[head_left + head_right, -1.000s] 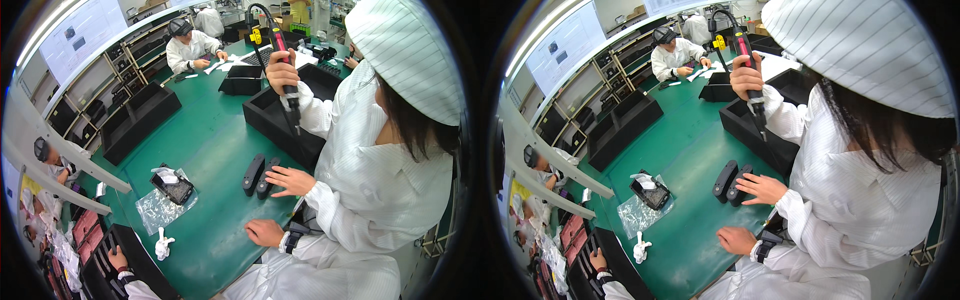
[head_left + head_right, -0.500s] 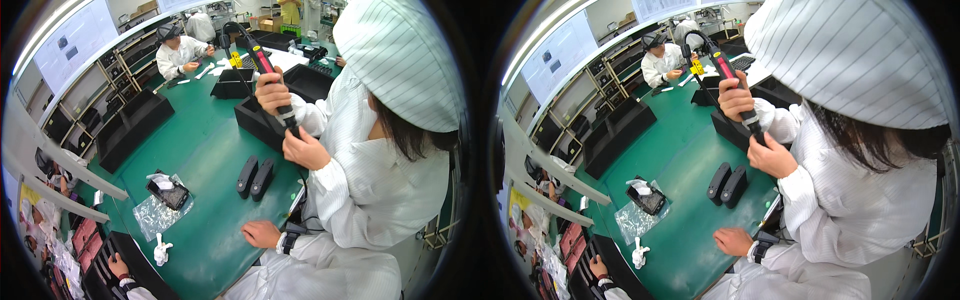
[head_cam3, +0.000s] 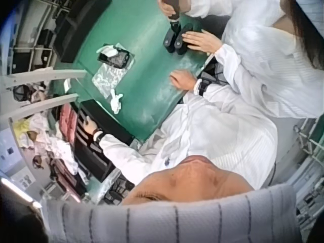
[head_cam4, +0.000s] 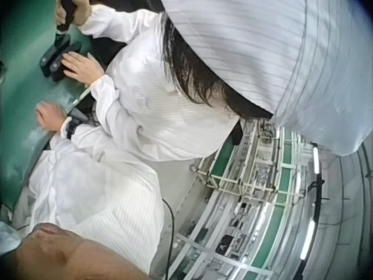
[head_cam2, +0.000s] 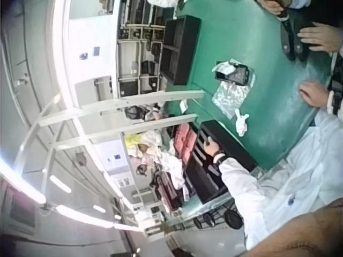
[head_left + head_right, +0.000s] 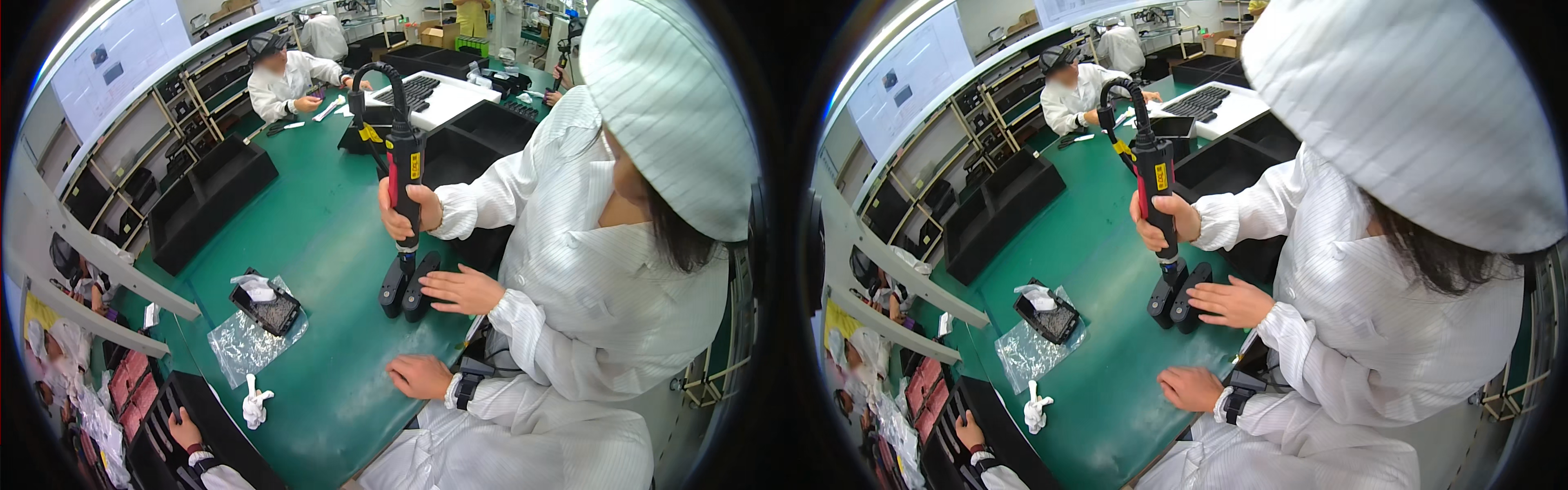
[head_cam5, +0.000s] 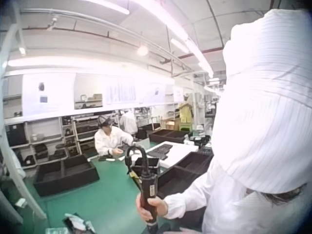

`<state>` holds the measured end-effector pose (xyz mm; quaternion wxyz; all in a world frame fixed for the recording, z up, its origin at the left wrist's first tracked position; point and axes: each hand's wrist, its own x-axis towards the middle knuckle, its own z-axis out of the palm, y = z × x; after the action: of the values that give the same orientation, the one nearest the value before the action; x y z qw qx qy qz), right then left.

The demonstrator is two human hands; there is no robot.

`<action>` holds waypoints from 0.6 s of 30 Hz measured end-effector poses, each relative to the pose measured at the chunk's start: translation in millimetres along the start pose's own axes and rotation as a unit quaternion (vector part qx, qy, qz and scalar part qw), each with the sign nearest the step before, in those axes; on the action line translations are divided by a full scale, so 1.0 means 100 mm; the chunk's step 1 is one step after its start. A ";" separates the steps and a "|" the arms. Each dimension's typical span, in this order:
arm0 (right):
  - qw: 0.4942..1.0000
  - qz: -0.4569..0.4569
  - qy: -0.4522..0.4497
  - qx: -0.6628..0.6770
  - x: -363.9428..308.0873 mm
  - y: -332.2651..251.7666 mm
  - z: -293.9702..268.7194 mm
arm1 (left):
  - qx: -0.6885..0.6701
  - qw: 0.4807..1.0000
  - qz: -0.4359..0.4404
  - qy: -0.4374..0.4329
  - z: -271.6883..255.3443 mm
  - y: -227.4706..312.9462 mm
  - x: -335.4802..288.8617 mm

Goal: Assembling components of an electronic device using manual tools and an electric screwdriver.

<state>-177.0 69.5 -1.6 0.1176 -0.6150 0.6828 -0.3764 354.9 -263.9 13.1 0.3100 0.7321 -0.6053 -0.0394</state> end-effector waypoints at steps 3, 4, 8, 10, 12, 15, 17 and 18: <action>1.000 0.007 -0.001 0.006 -0.01 -0.04 -0.03 | -0.035 0.999 -0.006 -0.023 -0.03 -0.04 0.00; 1.000 0.002 -0.005 0.005 -0.01 -0.03 -0.02 | -0.029 0.999 -0.004 -0.015 -0.04 -0.02 -0.02; 1.000 -0.005 -0.012 0.010 0.02 -0.06 -0.03 | -0.055 0.998 -0.009 -0.033 -0.13 0.12 -0.10; 1.000 0.009 -0.004 0.001 -0.01 -0.03 -0.04 | -0.054 0.998 -0.003 -0.012 0.01 0.11 -0.08; 1.000 0.017 -0.010 0.000 0.02 -0.02 -0.03 | -0.067 0.998 -0.006 -0.020 0.04 0.17 -0.08; 1.000 0.014 -0.017 0.001 0.10 -0.05 -0.04 | -0.083 0.996 -0.026 0.011 0.03 0.01 0.02; 1.000 -0.003 -0.015 0.000 0.15 -0.08 -0.04 | -0.144 0.989 -0.021 0.000 -0.05 0.13 -0.03; 1.000 0.000 -0.010 -0.016 0.10 -0.07 -0.02 | -0.123 0.992 -0.026 -0.022 -0.11 0.24 -0.08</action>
<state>-175.0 61.5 7.7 0.1148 -0.6204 0.6876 -0.3593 337.3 -253.8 31.6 0.3828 0.7032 -0.5831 -0.1378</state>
